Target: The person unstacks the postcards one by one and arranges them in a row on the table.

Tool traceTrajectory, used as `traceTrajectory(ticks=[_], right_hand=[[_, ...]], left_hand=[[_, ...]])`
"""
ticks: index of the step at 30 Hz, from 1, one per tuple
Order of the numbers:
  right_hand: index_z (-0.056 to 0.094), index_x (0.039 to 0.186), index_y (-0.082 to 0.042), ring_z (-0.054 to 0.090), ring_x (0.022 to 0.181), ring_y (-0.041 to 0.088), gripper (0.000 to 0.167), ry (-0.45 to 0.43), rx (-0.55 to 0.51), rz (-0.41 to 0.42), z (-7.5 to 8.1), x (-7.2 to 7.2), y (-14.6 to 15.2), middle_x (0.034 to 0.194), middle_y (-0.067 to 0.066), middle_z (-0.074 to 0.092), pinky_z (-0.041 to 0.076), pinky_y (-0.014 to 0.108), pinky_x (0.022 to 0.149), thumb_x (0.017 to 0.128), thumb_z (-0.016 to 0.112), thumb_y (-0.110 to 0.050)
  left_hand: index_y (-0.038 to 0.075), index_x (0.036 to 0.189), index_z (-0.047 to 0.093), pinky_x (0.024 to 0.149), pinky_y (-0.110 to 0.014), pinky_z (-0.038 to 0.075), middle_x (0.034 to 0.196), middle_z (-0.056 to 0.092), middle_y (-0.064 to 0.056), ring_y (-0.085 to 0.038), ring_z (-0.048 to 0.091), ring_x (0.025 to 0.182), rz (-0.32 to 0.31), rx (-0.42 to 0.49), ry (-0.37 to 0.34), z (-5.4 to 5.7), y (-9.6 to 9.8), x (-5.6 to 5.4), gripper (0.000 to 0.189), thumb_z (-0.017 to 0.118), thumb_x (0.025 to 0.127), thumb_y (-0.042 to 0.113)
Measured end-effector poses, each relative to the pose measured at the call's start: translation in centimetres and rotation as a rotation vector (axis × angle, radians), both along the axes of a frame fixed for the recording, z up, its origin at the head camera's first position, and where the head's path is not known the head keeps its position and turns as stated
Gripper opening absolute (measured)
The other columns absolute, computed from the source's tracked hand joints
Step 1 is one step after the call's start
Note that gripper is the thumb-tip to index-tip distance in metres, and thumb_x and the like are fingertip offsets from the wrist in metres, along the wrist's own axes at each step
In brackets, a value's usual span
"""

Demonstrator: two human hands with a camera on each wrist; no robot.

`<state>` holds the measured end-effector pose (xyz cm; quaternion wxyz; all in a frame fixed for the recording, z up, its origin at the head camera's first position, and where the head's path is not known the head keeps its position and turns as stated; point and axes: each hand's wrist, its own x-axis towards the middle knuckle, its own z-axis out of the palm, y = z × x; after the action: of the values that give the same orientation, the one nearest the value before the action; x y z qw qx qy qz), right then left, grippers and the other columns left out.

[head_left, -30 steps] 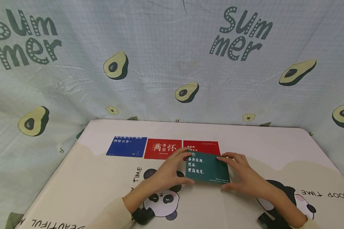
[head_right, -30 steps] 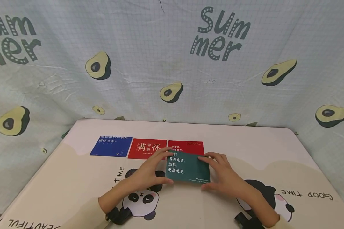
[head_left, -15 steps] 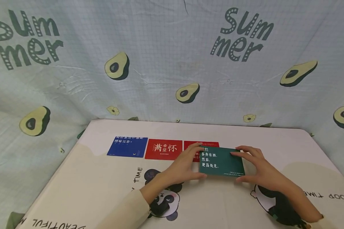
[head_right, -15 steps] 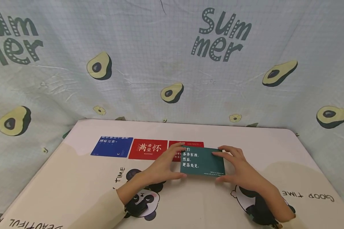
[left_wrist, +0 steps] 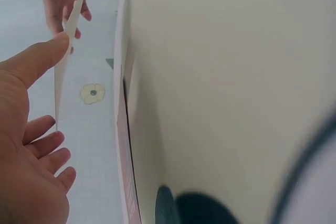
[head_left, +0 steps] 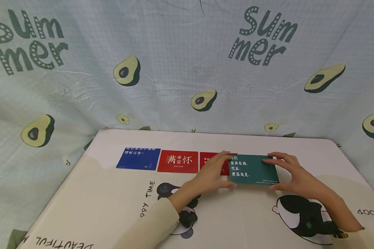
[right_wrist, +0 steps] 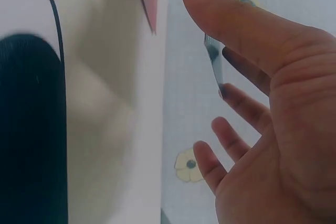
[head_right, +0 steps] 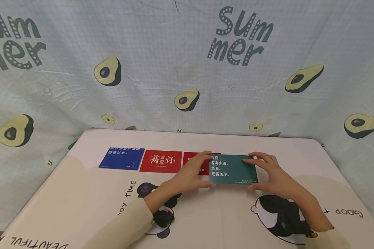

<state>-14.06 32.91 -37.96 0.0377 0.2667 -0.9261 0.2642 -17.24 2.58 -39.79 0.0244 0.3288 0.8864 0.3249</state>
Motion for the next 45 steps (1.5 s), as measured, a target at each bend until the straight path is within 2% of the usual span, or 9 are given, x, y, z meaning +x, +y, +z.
traceTrajectory(ticks=[9,15,19,26,37,45], right_hand=[[0.053,0.133,-0.016,0.025,0.122,0.039,0.077,-0.013,0.010,-0.013,0.0,-1.5,1.6,0.141,0.012,0.035,0.035,0.065,0.083,0.066,0.088,-0.030],[0.054,0.132,-0.014,0.026,0.121,0.043,0.075,-0.015,0.014,-0.008,-0.2,-2.2,2.7,0.141,0.015,0.035,0.033,0.065,0.081,0.066,0.088,-0.029],[0.054,0.132,-0.013,0.025,0.121,0.044,0.075,-0.039,0.012,-0.019,-0.5,-2.6,3.4,0.141,0.016,0.035,0.031,0.065,0.082,0.067,0.088,-0.028],[0.054,0.132,-0.012,0.023,0.122,0.046,0.075,-0.101,0.018,-0.054,-1.1,-3.1,4.2,0.142,0.017,0.033,0.030,0.069,0.083,0.068,0.087,-0.031],[0.055,0.130,-0.009,0.021,0.124,0.049,0.070,-0.152,-0.010,-0.040,-2.4,-3.9,5.0,0.140,0.021,0.033,0.022,0.072,0.087,0.070,0.086,-0.027],[0.055,0.130,-0.006,0.023,0.123,0.050,0.069,-0.173,0.020,-0.036,-2.7,-4.2,5.2,0.139,0.024,0.034,0.022,0.072,0.087,0.071,0.084,-0.025]], left_hand=[[0.013,0.141,0.041,0.111,-0.034,0.027,0.150,0.035,0.000,-0.015,0.024,0.141,0.012,-0.062,0.063,0.2,1.9,-1.4,0.084,0.081,0.073,0.041],[0.014,0.140,0.042,0.113,-0.030,0.023,0.149,0.037,0.000,-0.015,0.024,0.141,0.022,-0.155,0.090,0.4,3.3,-2.2,0.083,0.080,0.073,0.045],[0.015,0.140,0.042,0.113,-0.028,0.021,0.148,0.037,0.001,-0.015,0.024,0.141,0.031,-0.226,0.110,0.4,4.3,-2.7,0.083,0.078,0.073,0.048],[0.015,0.140,0.041,0.114,-0.029,0.017,0.148,0.037,0.001,-0.015,0.024,0.141,0.021,-0.297,0.136,-0.2,5.4,-3.5,0.080,0.074,0.076,0.051],[0.017,0.141,0.042,0.115,-0.032,0.018,0.147,0.040,0.003,-0.014,0.026,0.140,0.032,-0.396,0.130,-1.2,6.4,-4.2,0.080,0.071,0.077,0.054],[0.019,0.140,0.044,0.115,-0.033,0.016,0.146,0.042,0.006,-0.012,0.025,0.140,0.028,-0.427,0.099,-1.2,6.8,-4.4,0.077,0.070,0.077,0.055]])
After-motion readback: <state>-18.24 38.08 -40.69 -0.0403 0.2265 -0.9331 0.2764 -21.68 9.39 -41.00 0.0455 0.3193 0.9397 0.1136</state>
